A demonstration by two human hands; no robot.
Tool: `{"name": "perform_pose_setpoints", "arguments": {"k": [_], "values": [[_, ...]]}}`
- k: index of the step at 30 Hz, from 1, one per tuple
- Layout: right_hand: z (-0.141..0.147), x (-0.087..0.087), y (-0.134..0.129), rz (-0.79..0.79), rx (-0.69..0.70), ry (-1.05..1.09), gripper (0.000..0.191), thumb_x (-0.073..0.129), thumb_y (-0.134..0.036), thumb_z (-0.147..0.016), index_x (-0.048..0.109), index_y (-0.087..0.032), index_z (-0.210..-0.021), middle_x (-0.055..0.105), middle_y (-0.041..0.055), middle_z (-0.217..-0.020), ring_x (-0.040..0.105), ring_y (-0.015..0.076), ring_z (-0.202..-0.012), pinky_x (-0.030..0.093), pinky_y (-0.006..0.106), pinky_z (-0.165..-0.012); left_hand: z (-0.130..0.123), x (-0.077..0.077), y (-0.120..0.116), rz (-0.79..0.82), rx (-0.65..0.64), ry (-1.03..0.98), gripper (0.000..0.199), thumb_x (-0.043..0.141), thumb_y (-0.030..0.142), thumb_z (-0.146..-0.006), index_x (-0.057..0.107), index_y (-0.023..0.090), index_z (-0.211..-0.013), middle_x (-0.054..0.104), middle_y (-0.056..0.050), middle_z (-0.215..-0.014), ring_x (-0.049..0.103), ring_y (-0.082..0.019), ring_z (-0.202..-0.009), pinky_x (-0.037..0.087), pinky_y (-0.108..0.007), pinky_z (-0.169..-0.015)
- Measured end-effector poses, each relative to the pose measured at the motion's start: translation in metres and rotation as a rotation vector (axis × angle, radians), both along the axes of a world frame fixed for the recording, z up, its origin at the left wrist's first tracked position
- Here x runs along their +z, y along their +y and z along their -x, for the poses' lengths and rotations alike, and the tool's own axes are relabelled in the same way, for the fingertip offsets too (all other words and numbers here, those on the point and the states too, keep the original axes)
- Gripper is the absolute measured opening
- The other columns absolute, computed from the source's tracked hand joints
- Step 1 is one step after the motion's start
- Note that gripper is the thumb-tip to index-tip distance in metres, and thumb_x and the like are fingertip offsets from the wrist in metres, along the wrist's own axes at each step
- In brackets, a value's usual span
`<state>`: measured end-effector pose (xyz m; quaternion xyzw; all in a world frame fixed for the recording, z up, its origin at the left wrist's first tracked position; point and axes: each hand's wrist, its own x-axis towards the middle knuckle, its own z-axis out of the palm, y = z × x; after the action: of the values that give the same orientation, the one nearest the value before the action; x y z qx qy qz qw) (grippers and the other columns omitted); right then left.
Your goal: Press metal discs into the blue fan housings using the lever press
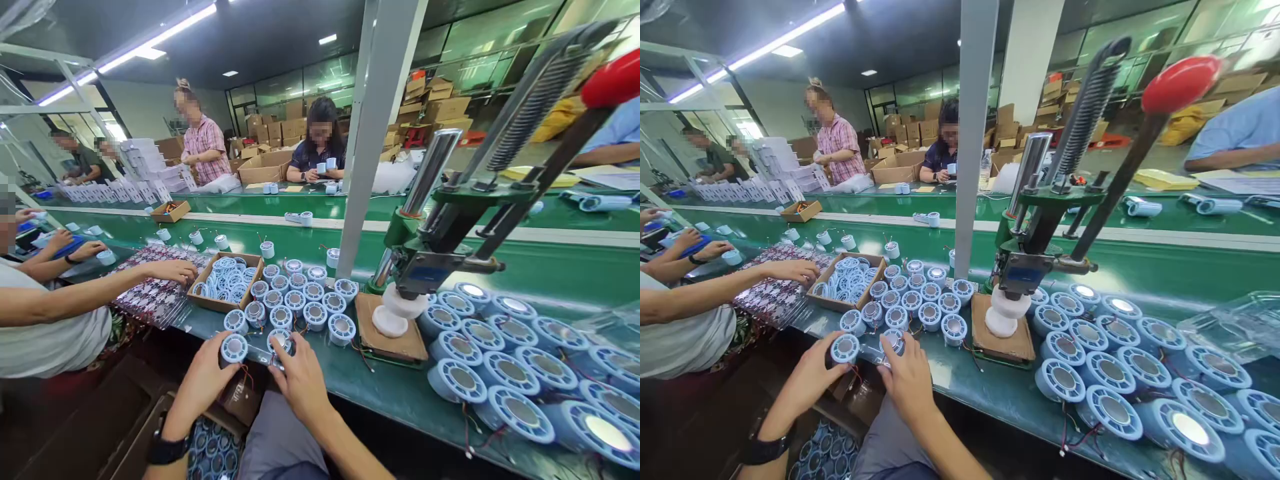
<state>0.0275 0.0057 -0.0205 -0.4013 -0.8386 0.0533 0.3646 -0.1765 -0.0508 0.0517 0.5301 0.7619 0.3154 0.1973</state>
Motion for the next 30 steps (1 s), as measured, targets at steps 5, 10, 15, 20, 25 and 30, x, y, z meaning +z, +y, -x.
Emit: {"name": "perform_pose_setpoints", "arguments": {"k": [5,10,15,20,25,30], "values": [[0.005,-0.011,0.008,-0.051,-0.089,-0.037,0.030,0.069,-0.023,-0.082,0.065,-0.025,-0.112,0.054,0.0152,-0.122,0.058,0.0288,-0.100,0.056,0.041,-0.074,-0.029,-0.039,0.015,-0.125,-0.065,0.026,0.048,0.064,0.018,-0.074,0.061,0.021,-0.122,0.057,-0.010,-0.122,0.058,-0.028,-0.116,0.046,-0.044,-0.106],[-0.045,-0.026,0.006,-0.139,-0.119,0.090,0.018,0.053,-0.022,-0.092,0.062,-0.022,-0.108,0.053,0.0139,-0.120,0.056,0.0280,-0.104,0.056,0.044,-0.081,-0.060,-0.062,0.032,-0.271,-0.044,0.105,0.051,0.053,0.014,-0.085,0.051,0.024,-0.135,0.050,-0.011,-0.124,0.054,-0.028,-0.121,0.046,-0.047,-0.105],[-0.099,-0.040,-0.001,-0.165,-0.086,0.156,0.020,0.049,-0.031,-0.096,0.059,-0.024,-0.112,0.053,0.0127,-0.122,0.061,0.0254,-0.105,0.059,0.040,-0.080,-0.055,-0.053,0.027,-0.262,-0.031,0.152,0.059,0.055,0.010,-0.080,0.046,0.025,-0.137,0.044,-0.012,-0.136,0.056,-0.030,-0.121,0.052,-0.044,-0.097],[-0.131,-0.042,-0.004,-0.133,-0.145,0.149,0.026,0.049,-0.038,-0.096,0.058,-0.025,-0.117,0.057,0.0114,-0.123,0.065,0.0253,-0.105,0.060,0.039,-0.080,0.003,0.002,0.061,-0.192,-0.073,0.434,0.041,0.036,0.012,-0.093,0.057,0.017,-0.128,0.061,-0.014,-0.121,0.062,-0.025,-0.111,0.049,-0.039,-0.100],[-0.139,-0.038,-0.004,-0.054,-0.108,0.179,0.028,0.050,-0.035,-0.094,0.058,-0.026,-0.120,0.062,0.0092,-0.122,0.067,0.0235,-0.106,0.060,0.038,-0.083,0.047,0.032,0.168,-0.013,-0.167,0.585,0.032,0.049,0.012,-0.090,0.064,0.012,-0.118,0.065,-0.016,-0.122,0.058,-0.028,-0.119,0.041,-0.038,-0.107],[-0.157,-0.041,-0.010,0.004,-0.186,0.237,0.029,0.055,-0.034,-0.092,0.063,-0.024,-0.117,0.062,0.0100,-0.122,0.066,0.0228,-0.107,0.059,0.036,-0.088,0.051,0.027,0.229,0.122,-0.274,0.667,0.019,0.064,0.024,-0.089,0.066,0.012,-0.104,0.068,-0.011,-0.112,0.062,-0.023,-0.108,0.044,-0.043,-0.102]]}}
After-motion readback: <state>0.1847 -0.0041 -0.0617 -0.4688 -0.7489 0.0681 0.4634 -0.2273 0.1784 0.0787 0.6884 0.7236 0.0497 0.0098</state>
